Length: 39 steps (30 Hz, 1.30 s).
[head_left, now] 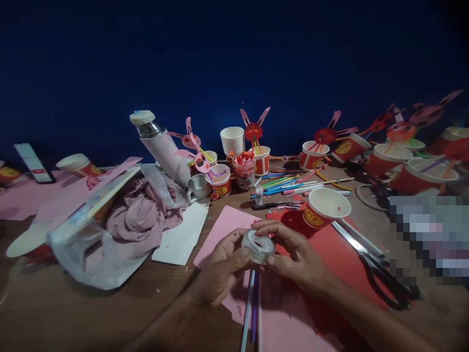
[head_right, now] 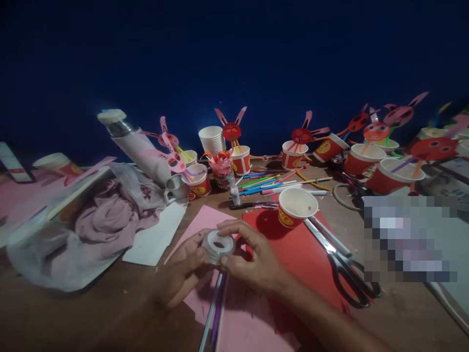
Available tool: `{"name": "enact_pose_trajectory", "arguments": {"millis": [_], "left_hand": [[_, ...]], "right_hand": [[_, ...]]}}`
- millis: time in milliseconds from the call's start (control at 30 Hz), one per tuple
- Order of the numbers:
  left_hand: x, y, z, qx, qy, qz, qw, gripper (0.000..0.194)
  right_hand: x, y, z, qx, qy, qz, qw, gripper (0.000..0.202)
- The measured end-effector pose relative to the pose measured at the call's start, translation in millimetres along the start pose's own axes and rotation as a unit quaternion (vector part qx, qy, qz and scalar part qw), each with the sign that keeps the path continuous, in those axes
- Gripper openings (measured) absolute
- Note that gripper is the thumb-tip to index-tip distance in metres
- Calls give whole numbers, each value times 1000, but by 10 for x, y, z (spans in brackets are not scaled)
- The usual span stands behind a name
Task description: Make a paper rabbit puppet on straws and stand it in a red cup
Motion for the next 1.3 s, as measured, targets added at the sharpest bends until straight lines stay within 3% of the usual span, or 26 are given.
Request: {"name": "enact_pose_trajectory", "arguments": {"millis": [167, 267, 433, 1100, 1200, 1300], "left_hand": [[-56, 14, -105, 55, -123, -47, 990, 34], [-74, 22, -135, 61, -144, -71, 985, 36], [-60, 37, -135, 51, -131, -78, 987, 41], [-131, 56, -94, 43, -118, -65, 990, 29], [-122, 68, -123, 56, -157, -76, 983, 34], [-145, 110, -226, 104, -255, -121, 954, 42]], "right_hand": [[1, 10, 182, -69, 78, -20, 994, 24], [8, 17, 215, -84, 88, -20, 992, 16], [18, 22, 187, -72, 85, -10, 994, 15], [12, -2, 125, -57, 51, 1, 997, 20], [3, -5, 98, -35, 52, -5, 998, 13], [-7, 0, 70, -25, 67, -14, 997, 12]]}}
Point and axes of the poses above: each hand's wrist, its own y-axis away from the middle knuckle, its own x-axis out of the palm, z = x × y, the point moved 9 cm from there along -y, towards the middle knuckle, and after that the axes turned 10 degrees about -y, right-handed, at the moved point
